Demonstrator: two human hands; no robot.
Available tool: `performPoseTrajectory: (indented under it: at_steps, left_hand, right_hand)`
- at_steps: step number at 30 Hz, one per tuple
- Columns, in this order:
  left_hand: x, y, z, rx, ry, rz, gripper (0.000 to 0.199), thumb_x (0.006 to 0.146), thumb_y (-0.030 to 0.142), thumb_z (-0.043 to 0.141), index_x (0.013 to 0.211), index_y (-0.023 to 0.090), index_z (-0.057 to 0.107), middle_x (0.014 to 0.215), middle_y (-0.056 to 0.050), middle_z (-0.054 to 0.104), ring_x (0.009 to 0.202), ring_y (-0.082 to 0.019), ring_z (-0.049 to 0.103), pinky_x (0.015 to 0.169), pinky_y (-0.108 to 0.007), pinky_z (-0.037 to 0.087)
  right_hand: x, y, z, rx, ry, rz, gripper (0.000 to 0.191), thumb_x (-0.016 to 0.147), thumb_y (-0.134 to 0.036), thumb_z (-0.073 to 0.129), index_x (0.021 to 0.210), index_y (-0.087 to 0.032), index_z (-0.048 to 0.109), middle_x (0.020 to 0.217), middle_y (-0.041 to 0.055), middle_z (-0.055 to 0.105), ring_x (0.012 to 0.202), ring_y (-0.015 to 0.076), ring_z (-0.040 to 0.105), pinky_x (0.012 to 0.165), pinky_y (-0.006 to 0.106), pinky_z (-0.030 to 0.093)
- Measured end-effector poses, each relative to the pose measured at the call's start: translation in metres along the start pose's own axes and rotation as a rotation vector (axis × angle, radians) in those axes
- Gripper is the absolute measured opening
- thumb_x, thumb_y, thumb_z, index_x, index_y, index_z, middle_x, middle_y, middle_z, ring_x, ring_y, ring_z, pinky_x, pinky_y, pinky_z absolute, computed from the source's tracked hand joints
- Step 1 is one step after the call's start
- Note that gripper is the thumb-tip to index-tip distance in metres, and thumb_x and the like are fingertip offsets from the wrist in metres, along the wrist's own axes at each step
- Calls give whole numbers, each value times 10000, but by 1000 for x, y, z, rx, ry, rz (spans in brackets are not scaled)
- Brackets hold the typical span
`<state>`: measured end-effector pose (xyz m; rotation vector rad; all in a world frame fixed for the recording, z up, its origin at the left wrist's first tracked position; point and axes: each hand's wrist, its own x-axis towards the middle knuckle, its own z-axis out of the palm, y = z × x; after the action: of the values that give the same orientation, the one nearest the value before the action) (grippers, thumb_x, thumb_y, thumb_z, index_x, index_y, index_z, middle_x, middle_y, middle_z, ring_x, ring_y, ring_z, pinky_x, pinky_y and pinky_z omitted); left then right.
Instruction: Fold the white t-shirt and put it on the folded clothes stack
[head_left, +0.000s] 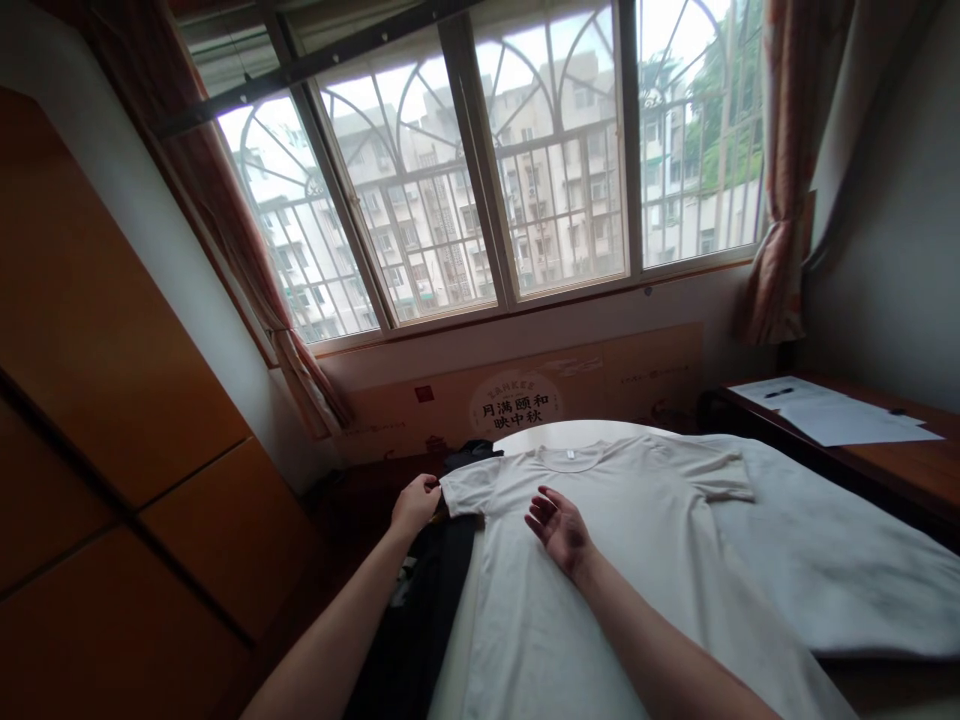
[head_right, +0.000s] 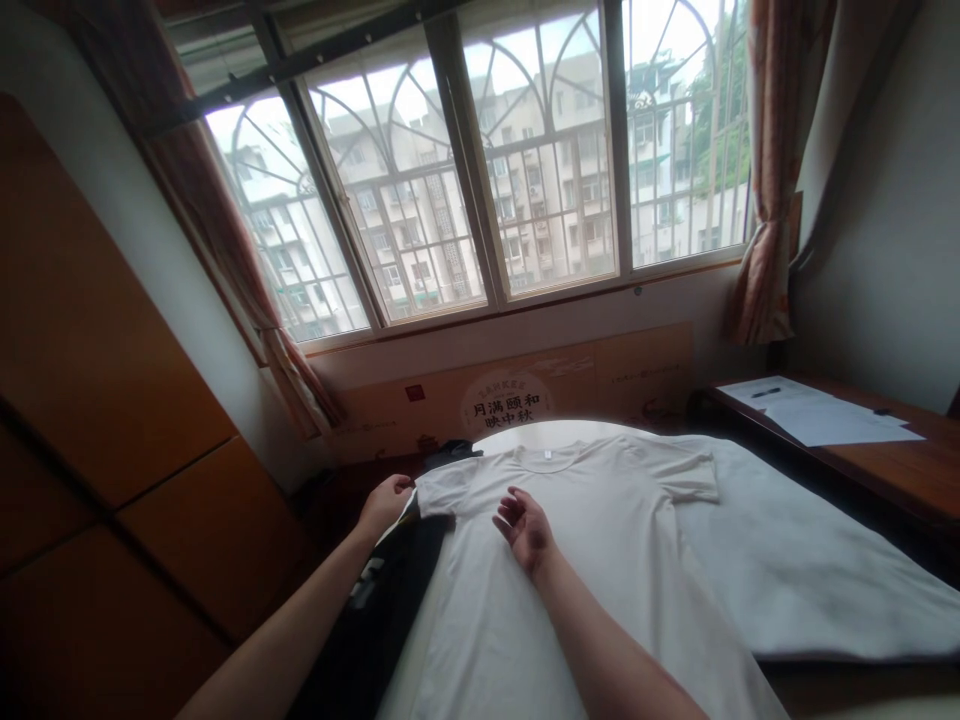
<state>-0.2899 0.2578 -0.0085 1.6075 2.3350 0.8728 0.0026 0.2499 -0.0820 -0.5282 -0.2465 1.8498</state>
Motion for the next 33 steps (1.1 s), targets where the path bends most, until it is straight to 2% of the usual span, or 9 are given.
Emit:
performPoseTrajectory:
  at_steps: [2, 5, 8, 12, 15, 19, 24, 30, 33]
  left_hand:
    - [13, -1, 0, -7, -10, -38, 206, 831, 347, 679, 938, 175, 717, 922, -114, 759, 944, -290, 703, 717, -288, 456]
    - [27, -2, 8, -45, -67, -71, 289, 891, 442, 663, 876, 155, 692, 849, -70, 738, 870, -249, 709, 762, -327, 510]
    - [32, -2, 19, -109, -104, -74, 324, 943, 459, 627, 1010, 146, 676, 968, -35, 712, 874, -189, 689, 815, -370, 559]
    - [35, -2, 27, -202, -111, -84, 308, 953, 397, 634, 1146, 157, 647, 1112, -65, 680, 949, -195, 674, 825, -383, 579]
    - [38, 2, 27, -288, -102, -85, 324, 960, 378, 625, 1198, 158, 625, 1158, -76, 662, 962, -196, 666, 821, -389, 586]
    - [43, 13, 26, -417, -96, -53, 283, 968, 384, 611, 1116, 144, 631, 1019, -48, 673, 808, -146, 656, 703, -314, 578]
    - [36, 43, 35, -569, -125, 62, 322, 914, 487, 620, 919, 171, 557, 831, -28, 661, 628, -117, 615, 514, -202, 455]
    - [14, 85, 58, -595, -360, 242, 410, 853, 568, 624, 1034, 205, 576, 964, -92, 728, 736, -169, 707, 601, -250, 539]
    - [12, 90, 58, -505, -368, 294, 392, 904, 538, 541, 1086, 195, 592, 1051, -128, 729, 853, -203, 721, 679, -292, 566]
  right_hand:
    - [-2, 4, 3, -3, 5, -9, 153, 843, -214, 647, 995, -208, 659, 782, 10, 729, 717, 161, 700, 728, 314, 578]
    - [2, 12, 12, -32, 31, -19, 208, 842, -199, 651, 1046, -236, 662, 869, 10, 739, 812, 161, 704, 759, 290, 554]
    - [20, 21, 27, -73, 59, -14, 207, 827, -176, 685, 1021, -245, 669, 893, 5, 733, 821, 146, 693, 763, 256, 522]
    - [60, 30, 50, -102, 110, 42, 40, 890, -258, 645, 919, -232, 651, 860, 18, 701, 772, 142, 672, 730, 248, 502]
    - [87, 37, 60, -106, 146, 98, 103, 916, -331, 602, 880, -239, 634, 770, 7, 648, 662, 143, 623, 669, 240, 485]
    - [103, 41, 56, -85, 148, 152, 244, 953, -426, 486, 959, -248, 653, 782, 26, 635, 630, 165, 607, 649, 257, 496]
    - [102, 37, 44, -32, 52, 179, 393, 967, -494, 390, 1186, -260, 618, 989, 87, 681, 823, 203, 673, 740, 333, 530]
    - [94, 32, 42, 52, -96, 173, 468, 981, -527, 338, 1061, -209, 671, 950, 101, 738, 843, 245, 705, 764, 397, 554]
    - [92, 31, 42, 80, -122, 159, 537, 973, -569, 331, 971, -180, 700, 898, 113, 759, 830, 271, 721, 790, 413, 563]
